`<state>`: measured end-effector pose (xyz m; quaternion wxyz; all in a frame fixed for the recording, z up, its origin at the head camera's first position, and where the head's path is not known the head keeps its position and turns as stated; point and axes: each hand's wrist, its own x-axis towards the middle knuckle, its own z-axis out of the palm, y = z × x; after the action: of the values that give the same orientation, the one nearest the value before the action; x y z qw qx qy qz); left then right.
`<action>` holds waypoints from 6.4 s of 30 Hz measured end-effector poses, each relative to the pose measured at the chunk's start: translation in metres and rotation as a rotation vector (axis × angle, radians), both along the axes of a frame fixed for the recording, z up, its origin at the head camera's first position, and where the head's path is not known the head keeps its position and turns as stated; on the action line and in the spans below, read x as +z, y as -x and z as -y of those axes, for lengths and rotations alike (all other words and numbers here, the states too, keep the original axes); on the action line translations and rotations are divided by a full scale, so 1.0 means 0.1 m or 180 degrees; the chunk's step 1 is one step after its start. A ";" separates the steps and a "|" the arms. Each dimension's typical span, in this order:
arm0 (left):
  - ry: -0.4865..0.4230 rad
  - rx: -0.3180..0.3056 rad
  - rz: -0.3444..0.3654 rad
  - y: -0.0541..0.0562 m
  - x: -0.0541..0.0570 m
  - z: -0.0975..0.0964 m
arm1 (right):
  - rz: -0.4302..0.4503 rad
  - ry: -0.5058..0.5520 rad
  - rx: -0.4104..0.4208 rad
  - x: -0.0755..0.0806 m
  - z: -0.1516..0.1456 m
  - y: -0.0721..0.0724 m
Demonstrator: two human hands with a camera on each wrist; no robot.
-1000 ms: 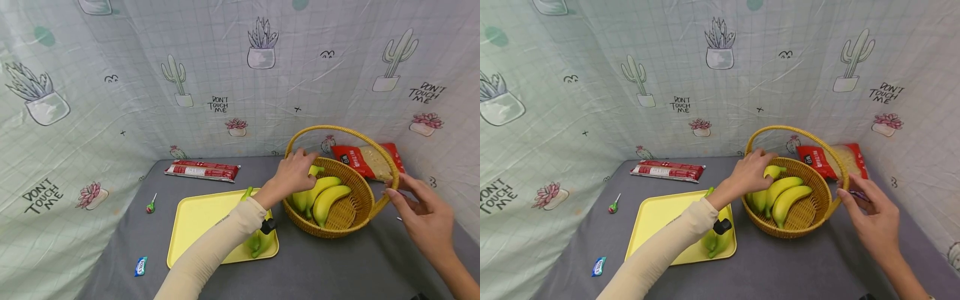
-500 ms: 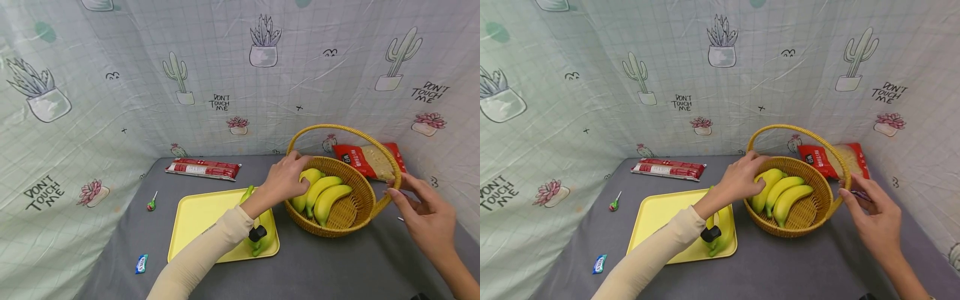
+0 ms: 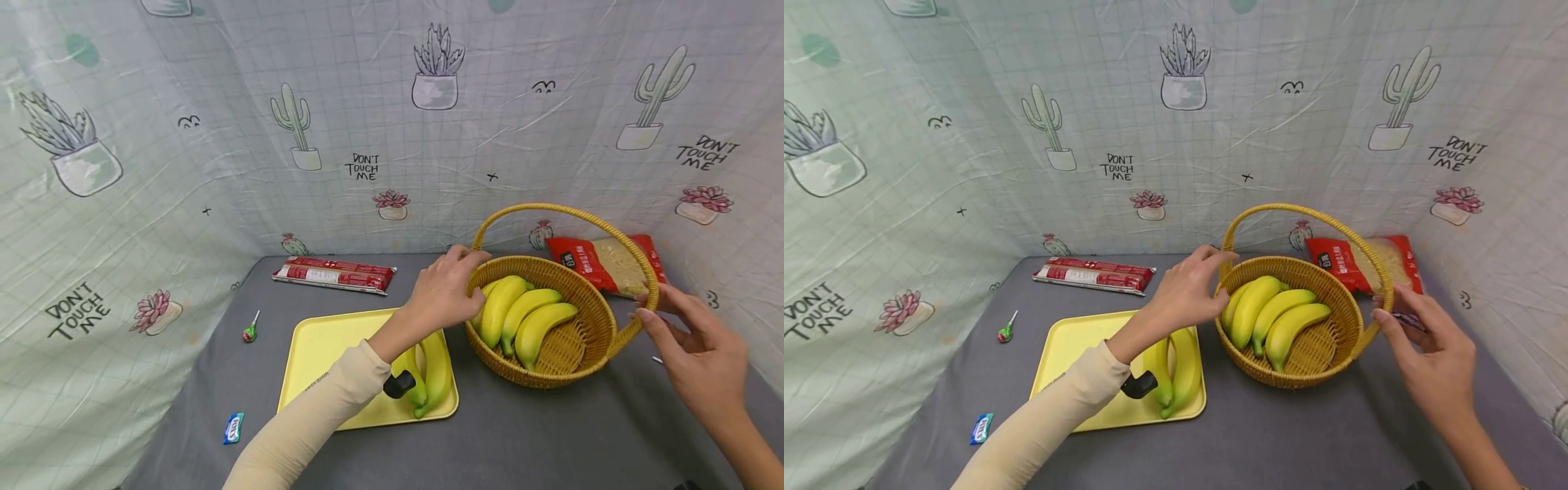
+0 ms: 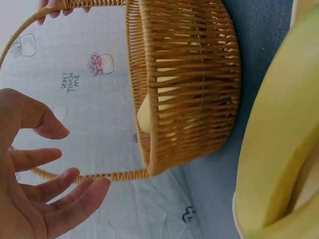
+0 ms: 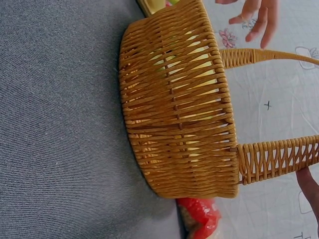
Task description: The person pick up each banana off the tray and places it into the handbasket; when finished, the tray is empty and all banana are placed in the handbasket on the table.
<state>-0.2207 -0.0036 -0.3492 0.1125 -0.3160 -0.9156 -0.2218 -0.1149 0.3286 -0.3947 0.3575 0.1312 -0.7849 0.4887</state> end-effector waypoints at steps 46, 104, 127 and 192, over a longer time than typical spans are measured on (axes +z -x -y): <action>-0.0101 0.0904 0.0176 -0.45 -0.78 1.15 | 0.0006 0.0050 0.0003 0.01 0.02 0.02; 0.0089 0.0990 0.0412 -0.58 -1.03 1.22 | 0.0079 0.0042 -0.0057 -0.01 0.01 0.01; 0.0031 0.0985 0.0259 -0.55 -0.89 1.27 | 0.0212 -0.0007 -0.0146 0.01 0.01 -0.02; -0.0005 0.0303 -0.0023 -0.35 -0.05 0.46 | -0.0233 0.0056 0.0107 -0.04 0.00 0.04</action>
<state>-0.1861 -0.0500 -0.3544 0.1265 -0.2728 -0.9290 -0.2158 -0.1187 0.3286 -0.3988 0.3788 0.1590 -0.7647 0.4964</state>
